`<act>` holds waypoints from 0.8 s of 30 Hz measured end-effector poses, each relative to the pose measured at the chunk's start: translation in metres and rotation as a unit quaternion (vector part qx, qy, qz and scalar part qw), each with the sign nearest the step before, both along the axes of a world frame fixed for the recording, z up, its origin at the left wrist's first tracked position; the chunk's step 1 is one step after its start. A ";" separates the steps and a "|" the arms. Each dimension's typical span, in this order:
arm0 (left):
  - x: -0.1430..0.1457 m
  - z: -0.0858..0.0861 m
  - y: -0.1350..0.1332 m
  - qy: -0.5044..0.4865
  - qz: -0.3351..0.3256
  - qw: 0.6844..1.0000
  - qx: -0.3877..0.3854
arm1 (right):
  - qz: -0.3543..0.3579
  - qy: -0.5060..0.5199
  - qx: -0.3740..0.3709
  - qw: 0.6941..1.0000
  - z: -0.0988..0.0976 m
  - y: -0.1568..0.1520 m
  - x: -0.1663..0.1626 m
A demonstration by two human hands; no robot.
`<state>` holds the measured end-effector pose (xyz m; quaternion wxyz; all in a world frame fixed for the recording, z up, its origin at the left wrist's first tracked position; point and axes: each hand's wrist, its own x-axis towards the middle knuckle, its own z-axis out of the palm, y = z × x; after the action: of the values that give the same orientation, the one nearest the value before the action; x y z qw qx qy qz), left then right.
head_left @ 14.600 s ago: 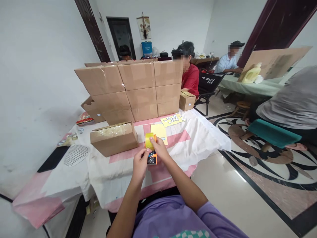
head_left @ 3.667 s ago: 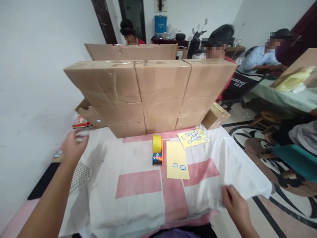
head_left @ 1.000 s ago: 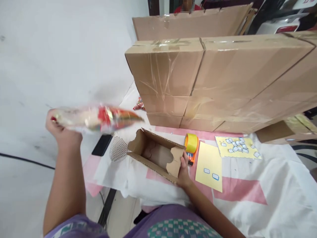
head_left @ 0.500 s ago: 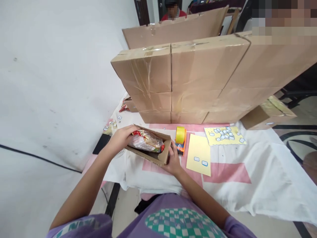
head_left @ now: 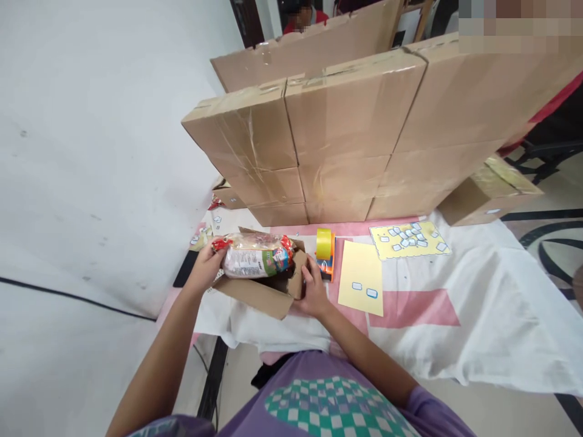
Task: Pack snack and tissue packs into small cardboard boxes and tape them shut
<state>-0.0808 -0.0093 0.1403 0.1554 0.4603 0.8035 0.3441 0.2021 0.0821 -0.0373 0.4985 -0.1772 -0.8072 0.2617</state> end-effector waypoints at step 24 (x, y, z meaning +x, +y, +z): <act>0.053 0.022 0.012 0.147 -0.281 0.913 -0.255 | 0.052 0.013 -0.032 0.998 0.005 0.001 0.006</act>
<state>-0.0280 0.0025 0.1628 0.2377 0.6572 0.7152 -0.0019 0.2086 0.0829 -0.0318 0.4889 -0.1473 -0.7997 0.3158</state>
